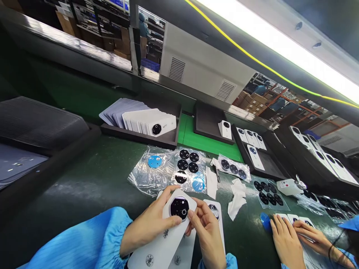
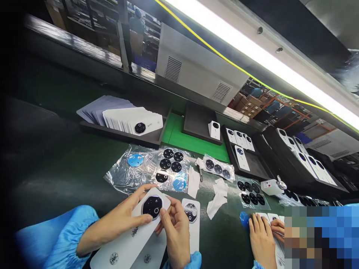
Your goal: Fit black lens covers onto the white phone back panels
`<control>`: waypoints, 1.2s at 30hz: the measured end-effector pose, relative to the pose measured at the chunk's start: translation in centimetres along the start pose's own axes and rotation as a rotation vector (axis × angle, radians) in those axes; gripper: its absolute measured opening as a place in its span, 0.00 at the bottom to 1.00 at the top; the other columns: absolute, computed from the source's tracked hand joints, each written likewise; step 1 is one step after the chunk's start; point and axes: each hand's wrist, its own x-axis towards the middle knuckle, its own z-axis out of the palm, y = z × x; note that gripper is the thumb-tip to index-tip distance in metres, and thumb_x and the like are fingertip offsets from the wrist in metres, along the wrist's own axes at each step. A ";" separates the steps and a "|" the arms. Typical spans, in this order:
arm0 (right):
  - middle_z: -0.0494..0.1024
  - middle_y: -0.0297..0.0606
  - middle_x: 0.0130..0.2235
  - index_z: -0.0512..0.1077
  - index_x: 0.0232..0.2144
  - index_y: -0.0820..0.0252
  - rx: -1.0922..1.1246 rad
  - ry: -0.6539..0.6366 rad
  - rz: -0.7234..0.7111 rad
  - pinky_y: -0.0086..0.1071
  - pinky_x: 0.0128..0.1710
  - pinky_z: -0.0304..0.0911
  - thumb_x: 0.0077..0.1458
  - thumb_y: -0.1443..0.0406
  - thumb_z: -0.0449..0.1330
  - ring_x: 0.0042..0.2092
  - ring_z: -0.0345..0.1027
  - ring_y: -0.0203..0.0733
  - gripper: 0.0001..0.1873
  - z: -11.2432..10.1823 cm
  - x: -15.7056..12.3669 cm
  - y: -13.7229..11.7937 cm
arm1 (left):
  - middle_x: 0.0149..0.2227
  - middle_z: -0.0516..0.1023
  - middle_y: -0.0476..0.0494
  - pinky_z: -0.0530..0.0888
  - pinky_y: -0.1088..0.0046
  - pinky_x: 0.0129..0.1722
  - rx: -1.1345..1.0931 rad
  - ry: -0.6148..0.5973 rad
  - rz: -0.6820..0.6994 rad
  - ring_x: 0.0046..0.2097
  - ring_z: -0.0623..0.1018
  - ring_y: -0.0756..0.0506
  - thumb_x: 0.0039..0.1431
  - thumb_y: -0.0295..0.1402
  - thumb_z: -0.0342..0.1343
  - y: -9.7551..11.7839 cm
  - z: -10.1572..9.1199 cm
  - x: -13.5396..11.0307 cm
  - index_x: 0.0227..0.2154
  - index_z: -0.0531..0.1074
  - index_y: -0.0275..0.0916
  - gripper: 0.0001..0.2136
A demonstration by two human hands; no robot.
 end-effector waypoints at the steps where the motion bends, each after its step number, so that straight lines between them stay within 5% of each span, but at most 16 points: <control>1: 0.67 0.26 0.23 0.70 0.41 0.62 -0.010 -0.004 -0.004 0.28 0.22 0.61 0.45 0.46 0.65 0.20 0.63 0.31 0.30 0.1 0.0 0.0 | 0.42 0.74 0.48 0.67 0.70 0.35 0.012 -0.010 0.003 0.38 0.73 0.44 0.47 0.36 0.57 0.0 -0.1 0.0 0.58 0.52 0.46 0.34; 12: 0.66 0.26 0.22 0.68 0.38 0.60 -0.060 -0.017 -0.032 0.30 0.22 0.59 0.48 0.44 0.61 0.21 0.61 0.32 0.27 0.5 -0.2 0.1 | 0.37 0.73 0.50 0.68 0.71 0.34 0.071 0.000 0.008 0.34 0.73 0.46 0.46 0.35 0.57 1.0 0.0 -0.3 0.54 0.53 0.45 0.31; 17: 0.67 0.28 0.25 0.70 0.40 0.61 -0.013 -0.017 -0.005 0.27 0.23 0.56 0.41 0.46 0.67 0.24 0.59 0.32 0.31 0.5 -0.2 0.4 | 0.39 0.73 0.49 0.69 0.69 0.37 0.111 -0.042 0.022 0.37 0.73 0.44 0.46 0.35 0.56 1.2 -0.2 -0.3 0.56 0.51 0.45 0.33; 22: 0.67 0.29 0.24 0.72 0.28 0.62 0.028 -0.003 0.026 0.26 0.23 0.51 0.40 0.48 0.68 0.25 0.54 0.30 0.23 0.5 -0.4 0.9 | 0.45 0.72 0.45 0.66 0.64 0.50 0.240 -0.152 0.062 0.50 0.70 0.40 0.49 0.33 0.52 2.1 -0.3 -0.8 0.60 0.49 0.44 0.33; 29: 0.59 0.26 0.20 0.69 0.22 0.60 0.043 0.144 -0.042 0.27 0.21 0.46 0.42 0.45 0.64 0.22 0.47 0.30 0.24 0.9 -0.2 2.8 | 0.49 0.71 0.43 0.67 0.68 0.47 0.288 -0.160 0.046 0.49 0.71 0.40 0.53 0.35 0.53 1.9 -0.3 -1.3 0.62 0.48 0.47 0.34; 36: 0.60 0.28 0.22 0.71 0.23 0.59 0.017 0.156 -0.055 0.27 0.23 0.48 0.45 0.47 0.63 0.25 0.47 0.33 0.21 1.8 -0.8 1.1 | 0.37 0.72 0.46 0.68 0.68 0.39 0.055 -0.064 0.058 0.39 0.72 0.43 0.54 0.50 0.52 2.3 -0.4 0.0 0.42 0.65 0.40 0.20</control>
